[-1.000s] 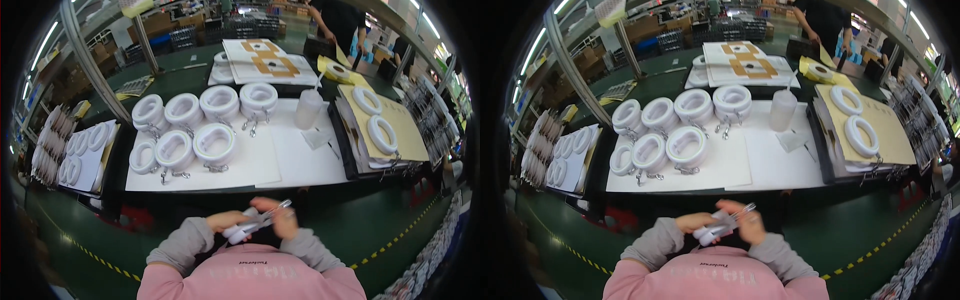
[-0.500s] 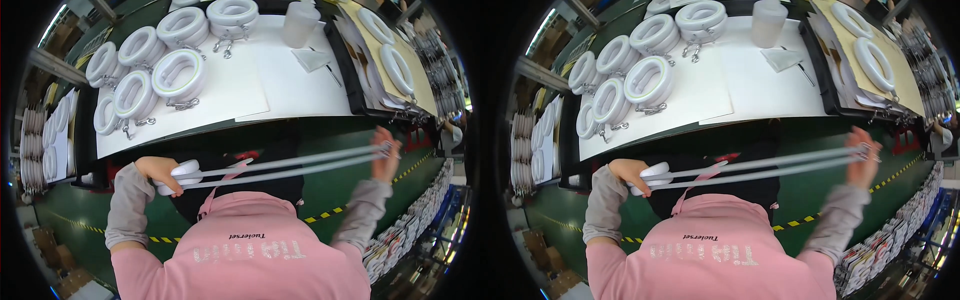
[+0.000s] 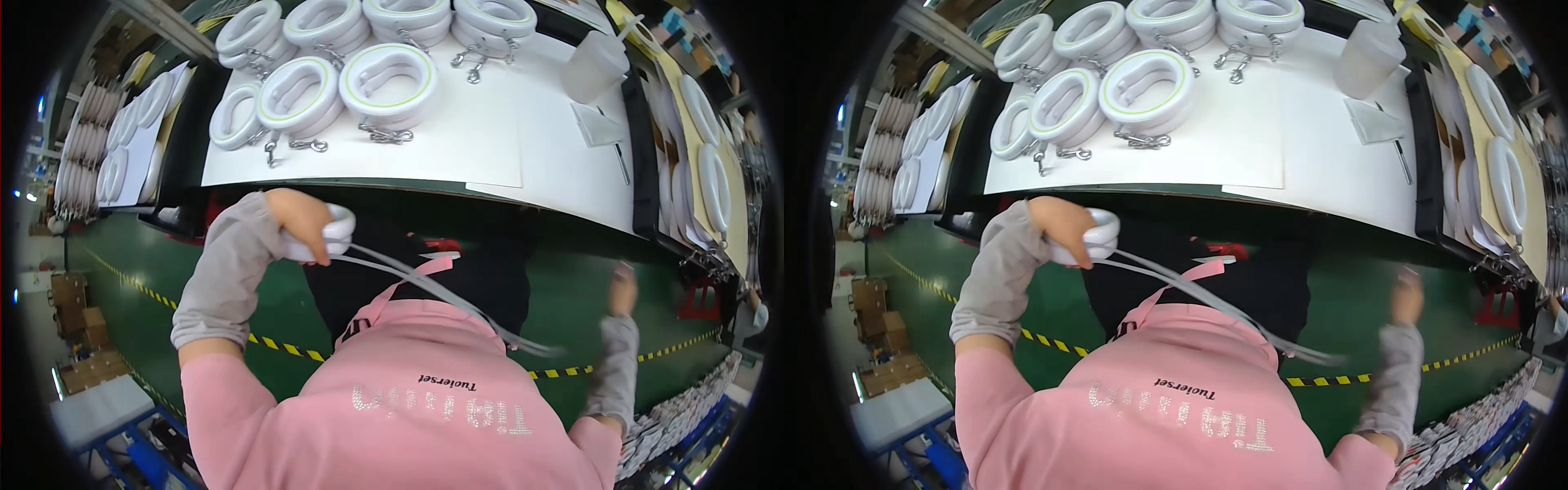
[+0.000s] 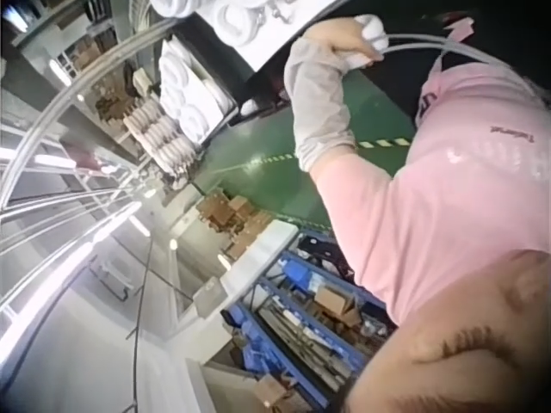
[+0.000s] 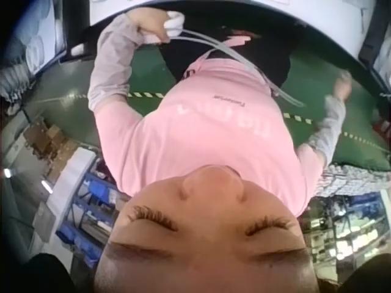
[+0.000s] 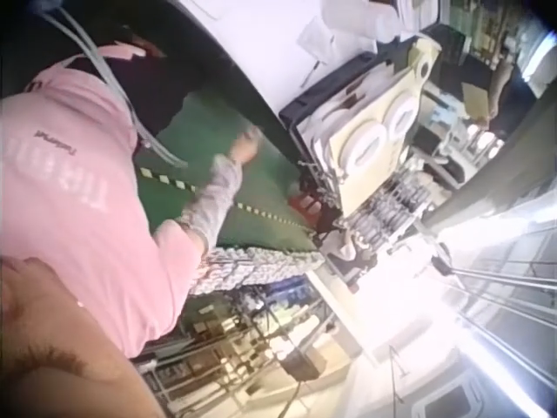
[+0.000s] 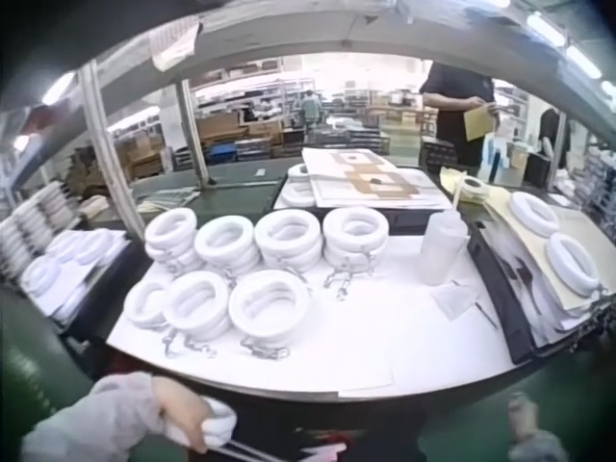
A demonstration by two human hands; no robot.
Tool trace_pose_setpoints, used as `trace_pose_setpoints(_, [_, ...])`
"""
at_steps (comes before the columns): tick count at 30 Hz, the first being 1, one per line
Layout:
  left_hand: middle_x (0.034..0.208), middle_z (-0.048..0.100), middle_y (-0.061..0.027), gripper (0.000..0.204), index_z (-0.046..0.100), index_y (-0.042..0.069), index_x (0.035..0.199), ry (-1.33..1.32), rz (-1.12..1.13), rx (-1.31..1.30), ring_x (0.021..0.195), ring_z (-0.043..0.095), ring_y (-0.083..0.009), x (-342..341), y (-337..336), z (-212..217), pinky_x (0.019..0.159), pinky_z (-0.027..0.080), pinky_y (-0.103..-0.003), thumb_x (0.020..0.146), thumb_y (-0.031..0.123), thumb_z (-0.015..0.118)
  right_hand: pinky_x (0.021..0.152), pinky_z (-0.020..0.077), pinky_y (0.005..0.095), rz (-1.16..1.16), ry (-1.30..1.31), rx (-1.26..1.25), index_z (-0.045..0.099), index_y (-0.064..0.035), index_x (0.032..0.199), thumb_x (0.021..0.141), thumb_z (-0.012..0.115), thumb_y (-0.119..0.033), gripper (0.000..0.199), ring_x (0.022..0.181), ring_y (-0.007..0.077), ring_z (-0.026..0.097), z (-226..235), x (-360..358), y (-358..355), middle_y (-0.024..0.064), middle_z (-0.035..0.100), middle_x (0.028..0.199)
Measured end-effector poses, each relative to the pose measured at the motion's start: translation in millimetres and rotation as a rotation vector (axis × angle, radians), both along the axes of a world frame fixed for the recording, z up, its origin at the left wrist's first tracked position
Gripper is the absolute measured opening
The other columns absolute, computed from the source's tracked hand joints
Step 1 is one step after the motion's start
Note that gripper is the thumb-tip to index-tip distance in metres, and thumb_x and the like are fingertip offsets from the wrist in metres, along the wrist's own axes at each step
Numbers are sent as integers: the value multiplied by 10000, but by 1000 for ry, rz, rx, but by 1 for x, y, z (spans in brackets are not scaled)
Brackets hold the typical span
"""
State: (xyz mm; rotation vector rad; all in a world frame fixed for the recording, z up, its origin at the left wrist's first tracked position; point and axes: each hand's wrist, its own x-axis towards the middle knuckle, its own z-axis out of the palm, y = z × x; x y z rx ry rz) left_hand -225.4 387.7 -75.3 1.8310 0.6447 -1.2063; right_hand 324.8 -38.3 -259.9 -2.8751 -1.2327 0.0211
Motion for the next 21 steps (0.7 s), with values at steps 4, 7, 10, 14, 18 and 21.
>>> trace_pose_setpoints(4, [831, 666, -148, 452, 673, 9, 900, 4, -120, 107, 788, 635, -269, 20, -17, -2, 701, 474, -350, 665, 389, 741, 825, 511, 342, 701, 925, 255, 625, -50, 1112, 886, 523, -145, 265, 972, 276, 635, 62, -287, 211, 171, 634, 1096])
trace_pose_setpoints(7, [827, 666, -144, 462, 672, 11, 916, 22, -138, 130, 790, 636, -268, 31, -26, 13, 702, 476, -351, 664, 391, 742, 681, 489, 268, 534, 1638, -40, 612, 9, 1083, 920, 554, -186, 261, 783, 138, 616, 100, -376, 242, 111, 649, 810])
trace_pose_setpoints(10, [820, 671, -124, 465, 679, 18, 913, 14, 17, 69, 740, 642, -237, 26, -26, 13, 673, 485, -326, 678, 414, 741, 553, 426, 267, 637, 1723, 480, 644, -16, 886, 918, 578, -222, 218, 619, 83, 513, 92, -384, 219, 62, 595, 684])
trace_pose_setpoints(14, [810, 670, -96, 326, 656, 17, 938, 60, 307, -219, 684, 639, -164, 28, -34, 2, 621, 495, -283, 740, 262, 743, 633, 513, 359, 979, 989, 354, 693, -116, 890, 752, 648, -119, 145, 731, 275, 633, 108, -310, 184, 94, 659, 792])
trace_pose_setpoints(18, [762, 656, -71, 271, 644, 8, 907, 60, 378, -231, 667, 634, -154, 5, -24, 11, 623, 500, -276, 744, 199, 749, 716, 528, 378, 60, 532, 143, 708, -104, 895, 857, 526, -192, 205, 819, 300, 649, 48, -95, 51, 113, 680, 927])
trace_pose_setpoints(21, [753, 662, -58, 277, 663, 3, 891, 76, 308, -206, 681, 639, -154, -23, 21, -13, 629, 490, -268, 734, 212, 753, 836, 483, 353, -13, -147, -37, 645, -144, 1139, 910, 486, -251, 299, 991, 311, 623, 75, 92, -251, 136, 649, 1086])
